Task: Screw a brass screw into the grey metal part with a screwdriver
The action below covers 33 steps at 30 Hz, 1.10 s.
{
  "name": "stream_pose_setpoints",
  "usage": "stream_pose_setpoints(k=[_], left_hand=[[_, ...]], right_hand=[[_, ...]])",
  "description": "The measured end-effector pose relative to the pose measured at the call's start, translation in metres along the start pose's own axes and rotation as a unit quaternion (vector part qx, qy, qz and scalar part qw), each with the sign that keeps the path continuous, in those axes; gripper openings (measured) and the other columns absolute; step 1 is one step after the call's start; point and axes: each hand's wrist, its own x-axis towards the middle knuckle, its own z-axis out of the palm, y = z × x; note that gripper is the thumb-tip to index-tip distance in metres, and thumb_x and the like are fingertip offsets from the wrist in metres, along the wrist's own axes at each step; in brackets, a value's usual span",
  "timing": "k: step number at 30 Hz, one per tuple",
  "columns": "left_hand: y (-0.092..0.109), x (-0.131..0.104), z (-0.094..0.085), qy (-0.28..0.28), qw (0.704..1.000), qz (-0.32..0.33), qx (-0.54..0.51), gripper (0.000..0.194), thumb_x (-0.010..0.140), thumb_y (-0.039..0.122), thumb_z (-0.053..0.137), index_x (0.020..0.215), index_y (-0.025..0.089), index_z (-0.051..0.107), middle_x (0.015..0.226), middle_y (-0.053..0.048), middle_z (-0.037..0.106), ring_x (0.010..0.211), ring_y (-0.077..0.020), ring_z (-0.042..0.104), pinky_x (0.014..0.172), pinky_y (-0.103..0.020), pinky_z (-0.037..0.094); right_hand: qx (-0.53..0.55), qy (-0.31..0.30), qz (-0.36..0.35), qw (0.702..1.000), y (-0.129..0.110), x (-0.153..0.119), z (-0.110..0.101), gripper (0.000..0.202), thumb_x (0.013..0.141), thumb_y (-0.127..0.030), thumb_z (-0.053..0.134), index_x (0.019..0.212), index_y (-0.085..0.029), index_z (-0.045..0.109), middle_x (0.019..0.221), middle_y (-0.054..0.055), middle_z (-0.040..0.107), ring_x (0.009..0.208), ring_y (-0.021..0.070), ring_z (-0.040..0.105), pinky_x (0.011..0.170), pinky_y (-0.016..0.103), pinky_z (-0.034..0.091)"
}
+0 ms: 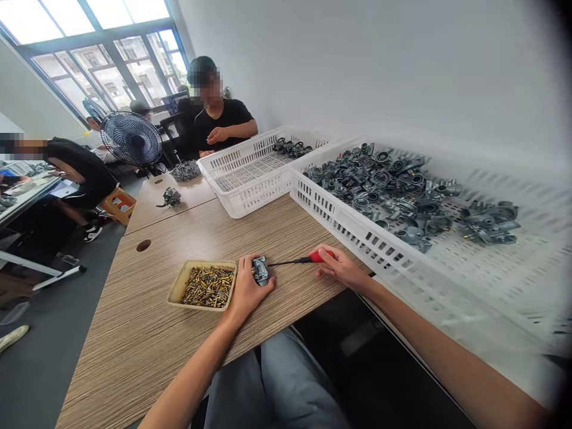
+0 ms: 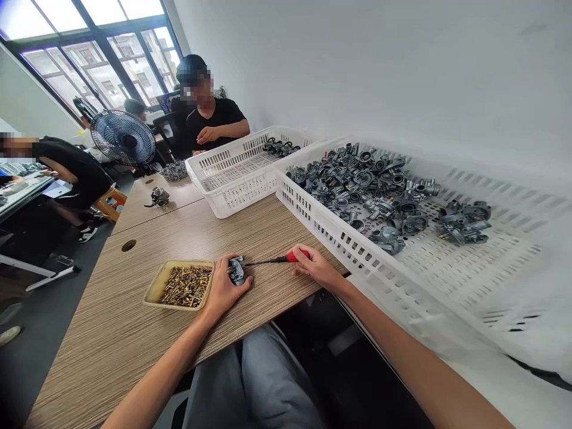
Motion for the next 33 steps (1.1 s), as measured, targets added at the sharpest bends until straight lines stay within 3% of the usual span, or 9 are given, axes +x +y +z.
stream_pose_setpoints(k=[4, 9, 14, 19, 26, 33], left_hand=[[0.0003, 0.0002, -0.0005, 0.002, 1.000, 0.002, -0.002, 0.057, 0.074, 0.021, 0.080, 0.125, 0.024, 0.054, 0.120, -0.008, 0.061, 0.116, -0.0268, 0.059, 0.105, -0.045, 0.048], [-0.0009, 0.0007, -0.0006, -0.003, 1.000, 0.005, -0.007, 0.057, 0.074, 0.022, 0.080, 0.125, 0.023, 0.053, 0.120, -0.008, 0.062, 0.115, -0.0265, 0.059, 0.105, -0.046, 0.048], [-0.0014, 0.0011, -0.0005, 0.004, 1.000, 0.002, -0.015, 0.057, 0.074, 0.022, 0.080, 0.124, 0.024, 0.054, 0.120, -0.008, 0.062, 0.115, -0.0267, 0.060, 0.105, -0.046, 0.049], [0.0000, 0.0015, -0.0013, 0.003, 1.000, 0.003, -0.015, 0.056, 0.074, 0.022, 0.080, 0.124, 0.023, 0.054, 0.120, -0.009, 0.062, 0.115, -0.0272, 0.060, 0.105, -0.046, 0.049], [-0.0004, 0.0010, -0.0016, 0.003, 1.000, -0.003, -0.014, 0.056, 0.075, 0.024, 0.080, 0.124, 0.024, 0.054, 0.120, -0.008, 0.062, 0.116, -0.0269, 0.060, 0.105, -0.046, 0.049], [-0.0027, 0.0009, -0.0004, 0.003, 1.000, 0.003, -0.014, 0.056, 0.075, 0.023, 0.080, 0.124, 0.024, 0.054, 0.121, -0.008, 0.062, 0.116, -0.0265, 0.059, 0.105, -0.046, 0.048]], right_hand=[[-0.029, 0.026, -0.014, 0.999, 0.0022, 0.0003, 0.0031, 0.037, 0.092, -0.060, 0.070, 0.090, -0.024, 0.060, 0.061, -0.009, 0.035, 0.052, 0.0108, 0.032, 0.074, 0.039, 0.060], [-0.065, 0.043, -0.038, 0.996, 0.0001, -0.0012, 0.0047, 0.037, 0.090, -0.057, 0.073, 0.098, -0.024, 0.061, 0.070, -0.005, 0.047, 0.063, 0.0148, 0.048, 0.073, 0.039, 0.061], [-0.077, 0.042, -0.037, 0.995, -0.0005, -0.0011, 0.0051, 0.037, 0.089, -0.058, 0.073, 0.099, -0.024, 0.059, 0.071, -0.004, 0.052, 0.063, 0.0155, 0.054, 0.071, 0.038, 0.061], [-0.072, 0.041, -0.020, 0.996, 0.0013, -0.0007, 0.0059, 0.039, 0.091, -0.061, 0.069, 0.099, -0.024, 0.058, 0.056, -0.008, 0.046, 0.052, 0.0139, 0.048, 0.059, 0.033, 0.057], [-0.063, 0.017, 0.001, 0.998, -0.0044, -0.0031, 0.0077, 0.044, 0.093, -0.066, 0.064, 0.081, -0.025, 0.051, 0.046, -0.011, 0.038, 0.039, 0.0106, 0.033, 0.045, 0.028, 0.052], [-0.047, 0.015, -0.005, 0.999, -0.0022, -0.0025, 0.0053, 0.039, 0.093, -0.062, 0.066, 0.093, -0.024, 0.058, 0.052, -0.009, 0.041, 0.046, 0.0120, 0.038, 0.051, 0.031, 0.056]])
